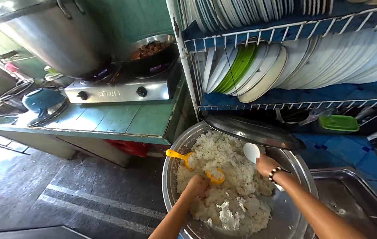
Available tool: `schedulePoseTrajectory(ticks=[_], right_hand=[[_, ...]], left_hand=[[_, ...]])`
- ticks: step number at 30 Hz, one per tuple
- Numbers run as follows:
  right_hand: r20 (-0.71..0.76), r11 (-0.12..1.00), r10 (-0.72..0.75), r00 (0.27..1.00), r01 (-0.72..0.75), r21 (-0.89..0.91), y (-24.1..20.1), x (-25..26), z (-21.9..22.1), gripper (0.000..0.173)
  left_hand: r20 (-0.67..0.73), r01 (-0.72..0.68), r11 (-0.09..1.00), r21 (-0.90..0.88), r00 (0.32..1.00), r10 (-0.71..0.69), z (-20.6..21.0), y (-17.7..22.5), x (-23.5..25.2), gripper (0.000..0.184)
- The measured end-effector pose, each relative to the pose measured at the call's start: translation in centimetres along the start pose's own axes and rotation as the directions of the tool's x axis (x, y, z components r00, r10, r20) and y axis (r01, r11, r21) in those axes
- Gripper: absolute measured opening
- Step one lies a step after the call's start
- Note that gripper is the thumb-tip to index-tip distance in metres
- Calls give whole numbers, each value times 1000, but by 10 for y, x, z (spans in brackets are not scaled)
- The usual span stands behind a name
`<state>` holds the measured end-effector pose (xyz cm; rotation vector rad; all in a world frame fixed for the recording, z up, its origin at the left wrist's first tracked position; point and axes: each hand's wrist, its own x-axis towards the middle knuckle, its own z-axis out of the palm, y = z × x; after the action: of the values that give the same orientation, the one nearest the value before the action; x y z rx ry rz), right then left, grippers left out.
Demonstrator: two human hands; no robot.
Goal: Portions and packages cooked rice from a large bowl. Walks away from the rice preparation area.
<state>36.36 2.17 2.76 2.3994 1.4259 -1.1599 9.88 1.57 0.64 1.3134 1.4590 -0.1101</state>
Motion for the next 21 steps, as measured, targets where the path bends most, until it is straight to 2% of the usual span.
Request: schedulePoseTrajectory(ticks=[1,3,7,11,14,17,19,21], right_hand=[[44,997,16,999,-13,-79,-5,11,1,47],[108,996,7,994,3,-94,-19,20,13,43],[121,1000,18,992,-18,0,-32,-5,45,45],[174,999,13,985,-6,-43,-53,-42,80,54],[177,999,40,983,-36,-23,-72,-54,114,54],[218,999,-11,976,20,-37,-63,-65,108,55],[171,989,-122,978,106,100,-31,-65,85,51],[31,917,-179,983,156,368,10,-56,65,39]], left_hand=[[-30,-7,993,121,1000,10,4,7,4,40],[-54,-7,962,274,998,22,13,27,6,42],[-59,-7,944,330,998,28,28,43,8,41],[-57,-21,964,264,998,37,24,44,14,40],[-76,-25,970,242,996,45,21,41,13,40],[-85,-23,989,148,996,36,26,32,10,33],[-77,-94,996,-6,993,94,31,20,11,27],[-28,-160,966,-205,987,158,30,7,14,28]])
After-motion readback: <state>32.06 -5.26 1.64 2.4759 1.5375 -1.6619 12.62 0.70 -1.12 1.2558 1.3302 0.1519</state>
